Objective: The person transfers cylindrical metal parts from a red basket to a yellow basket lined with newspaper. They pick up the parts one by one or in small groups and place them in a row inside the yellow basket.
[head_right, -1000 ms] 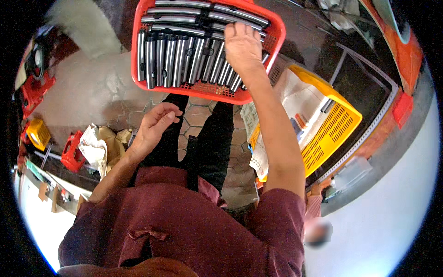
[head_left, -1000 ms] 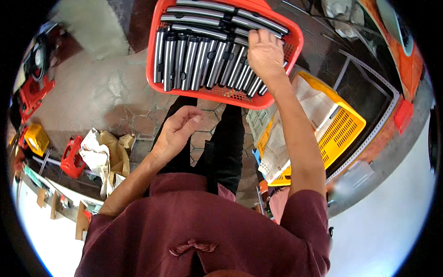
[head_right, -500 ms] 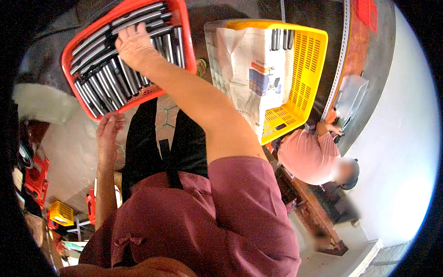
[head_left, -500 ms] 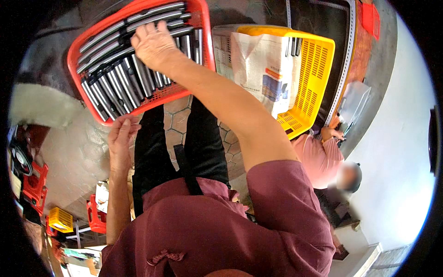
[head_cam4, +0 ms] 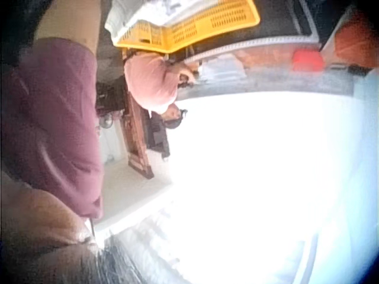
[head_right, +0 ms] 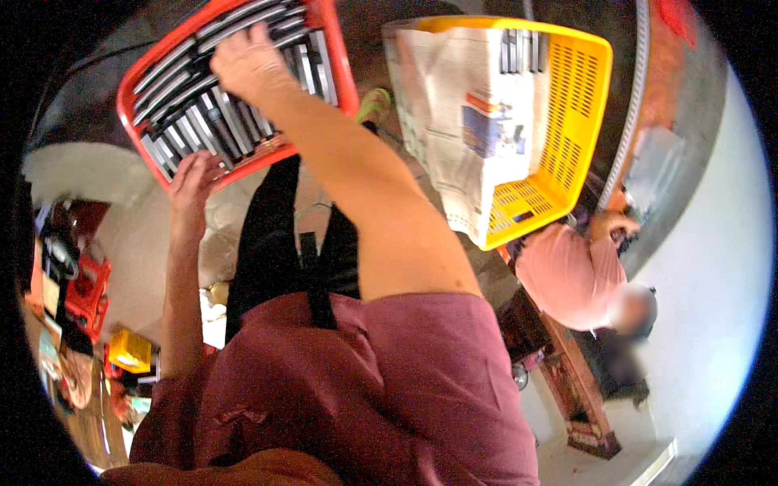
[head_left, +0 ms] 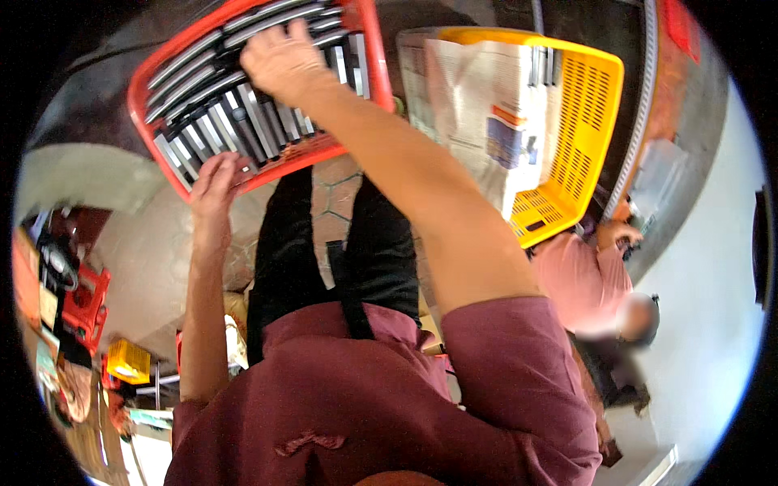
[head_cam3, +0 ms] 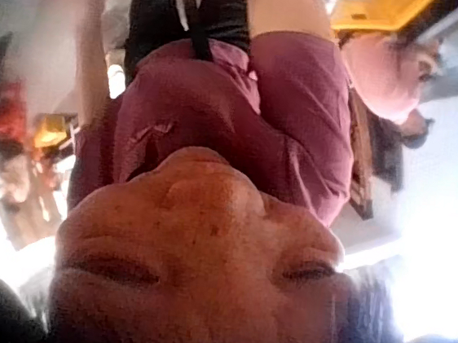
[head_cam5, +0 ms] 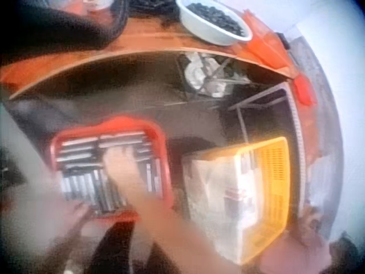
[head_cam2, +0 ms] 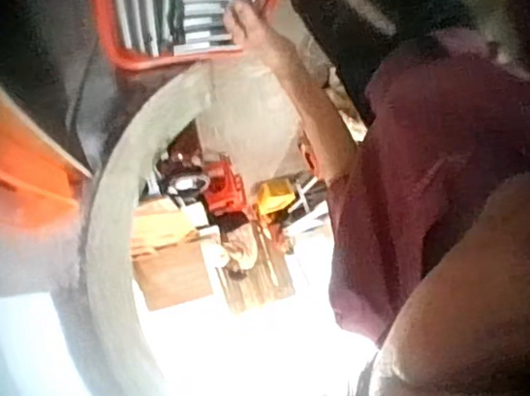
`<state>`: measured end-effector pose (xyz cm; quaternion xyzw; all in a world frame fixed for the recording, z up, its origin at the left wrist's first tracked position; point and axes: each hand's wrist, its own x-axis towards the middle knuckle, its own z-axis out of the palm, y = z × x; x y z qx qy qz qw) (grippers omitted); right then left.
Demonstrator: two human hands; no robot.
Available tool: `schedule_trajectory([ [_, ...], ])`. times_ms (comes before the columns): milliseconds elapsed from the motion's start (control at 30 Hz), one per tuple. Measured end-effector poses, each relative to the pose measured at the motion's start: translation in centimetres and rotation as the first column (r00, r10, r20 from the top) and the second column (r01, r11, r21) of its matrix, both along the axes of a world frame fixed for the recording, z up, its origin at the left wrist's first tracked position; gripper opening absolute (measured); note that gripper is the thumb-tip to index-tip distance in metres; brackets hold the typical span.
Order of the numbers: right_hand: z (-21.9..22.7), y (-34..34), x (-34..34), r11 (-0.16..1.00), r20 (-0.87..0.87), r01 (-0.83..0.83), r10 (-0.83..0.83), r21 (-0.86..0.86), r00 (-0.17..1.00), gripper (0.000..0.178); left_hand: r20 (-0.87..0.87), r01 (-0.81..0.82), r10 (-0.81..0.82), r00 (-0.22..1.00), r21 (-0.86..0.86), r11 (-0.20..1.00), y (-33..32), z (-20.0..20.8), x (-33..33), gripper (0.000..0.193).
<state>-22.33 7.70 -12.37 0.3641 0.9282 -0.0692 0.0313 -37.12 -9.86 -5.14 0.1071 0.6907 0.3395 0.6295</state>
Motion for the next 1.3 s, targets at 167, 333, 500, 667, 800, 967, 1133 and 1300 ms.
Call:
schedule_trajectory([
  [167, 0.1, 1.7, -0.4, 0.986, -0.018, 0.081, -0.084, -0.146, 0.996, 0.025, 0.043, -0.027, 0.027, 0.999, 0.009, 1.000, 0.8, -0.2, -0.6, 0.028],
  [333, 2.7, 1.1, 1.7, 0.998, -0.206, -0.050, 0.043, -0.027, 0.978, 0.017, 0.119, -0.100, 0.099, 0.988, 0.002, 0.995, 2.3, -0.7, -2.6, 0.031],
  [500, 7.0, -2.7, 1.7, 0.909, -0.467, -0.416, 0.370, 0.004, 0.803, 0.026, 0.589, -0.059, 0.043, 0.807, 0.007, 0.998, 4.7, -1.2, -3.7, 0.046],
  [667, 9.4, -6.9, 0.8, 0.813, -0.626, -0.581, 0.470, 0.032, 0.623, 0.027, 0.758, -0.030, 0.125, 0.640, -0.138, 0.990, 6.2, -0.8, -1.2, 0.044],
  [800, 10.0, -7.7, 2.3, 0.917, -0.648, -0.393, 0.256, -0.073, 0.717, 0.035, 0.683, -0.158, 0.159, 0.713, -0.065, 0.985, 7.4, 0.6, 0.0, 0.018],
  [967, 10.2, -9.8, 6.7, 0.698, -0.543, 0.080, -0.618, -0.711, 0.568, 0.045, 0.695, -0.326, 0.203, 0.690, 0.048, 0.944, 8.1, 1.9, 0.9, 0.037],
  [1133, 12.2, -9.3, 8.4, -0.024, -0.073, -0.277, -0.939, -0.961, 0.335, 0.050, 0.684, -0.320, 0.180, 0.707, 0.082, 0.944, 9.2, 3.6, 6.2, 0.046],
  [1300, 13.5, -9.5, 16.4, 0.589, -0.439, 0.278, -0.778, -0.759, 0.449, 0.036, 0.669, -0.181, 0.014, 0.743, 0.180, 0.967, 11.1, 4.5, 12.6, 0.045],
])
